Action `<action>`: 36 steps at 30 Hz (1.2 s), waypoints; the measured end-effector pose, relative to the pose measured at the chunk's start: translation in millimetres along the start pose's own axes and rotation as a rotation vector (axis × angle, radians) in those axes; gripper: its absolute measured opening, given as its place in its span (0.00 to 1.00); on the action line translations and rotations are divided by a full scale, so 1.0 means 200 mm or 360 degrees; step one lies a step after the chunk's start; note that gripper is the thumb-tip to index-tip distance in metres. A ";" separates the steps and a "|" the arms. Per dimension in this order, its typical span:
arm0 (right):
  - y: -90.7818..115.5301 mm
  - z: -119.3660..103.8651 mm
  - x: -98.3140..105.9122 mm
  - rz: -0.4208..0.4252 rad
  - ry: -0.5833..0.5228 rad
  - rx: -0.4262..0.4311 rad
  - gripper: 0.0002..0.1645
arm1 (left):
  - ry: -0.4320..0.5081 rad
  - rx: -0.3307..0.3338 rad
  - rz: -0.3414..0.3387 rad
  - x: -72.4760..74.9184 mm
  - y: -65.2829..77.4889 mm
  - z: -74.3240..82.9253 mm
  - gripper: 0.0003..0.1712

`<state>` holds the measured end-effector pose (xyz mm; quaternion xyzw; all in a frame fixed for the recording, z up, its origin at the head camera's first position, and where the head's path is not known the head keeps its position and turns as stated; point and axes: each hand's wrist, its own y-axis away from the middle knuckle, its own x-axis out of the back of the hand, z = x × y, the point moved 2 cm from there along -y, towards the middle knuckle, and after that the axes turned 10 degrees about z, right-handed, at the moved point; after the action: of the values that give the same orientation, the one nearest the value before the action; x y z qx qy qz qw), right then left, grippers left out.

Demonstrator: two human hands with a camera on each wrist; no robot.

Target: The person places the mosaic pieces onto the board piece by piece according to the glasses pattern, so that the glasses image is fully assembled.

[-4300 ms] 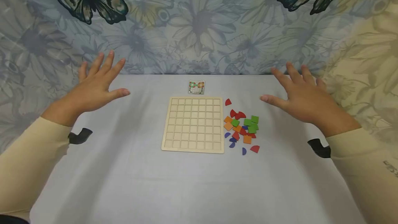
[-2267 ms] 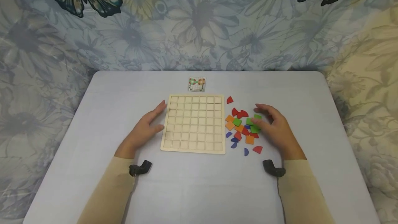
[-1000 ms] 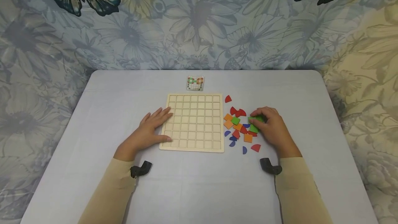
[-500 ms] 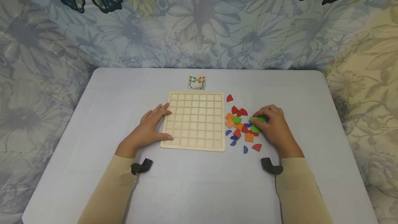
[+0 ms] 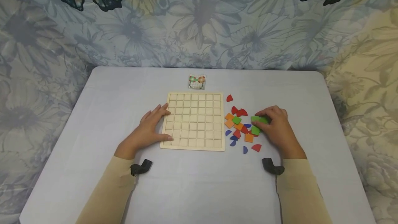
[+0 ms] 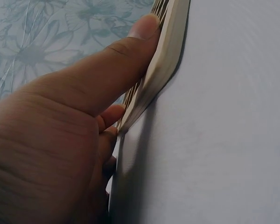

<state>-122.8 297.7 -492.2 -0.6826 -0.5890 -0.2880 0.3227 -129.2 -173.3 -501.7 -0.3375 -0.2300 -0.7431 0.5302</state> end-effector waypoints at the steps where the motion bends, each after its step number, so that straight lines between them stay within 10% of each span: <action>1: 0.00 0.00 0.00 0.0010 -0.0013 0.0000 0.17 | 0.0001 -0.0005 -0.0010 0.00 0.00 0.00 0.57; 18: 0.01 -0.04 0.04 0.0214 -0.0188 -0.0090 0.19 | 0.0121 -0.0075 -0.0180 0.09 -0.01 -0.10 0.66; 36: -0.03 -0.46 -0.07 -0.0008 -0.0592 0.0202 0.12 | 0.0111 -0.0113 -0.0174 0.10 0.00 -0.09 0.65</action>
<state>-131.4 218.7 -445.3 -0.7008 -0.6572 -0.1202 0.2501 -137.9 -198.4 -499.2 -0.3171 -0.2029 -0.7898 0.4842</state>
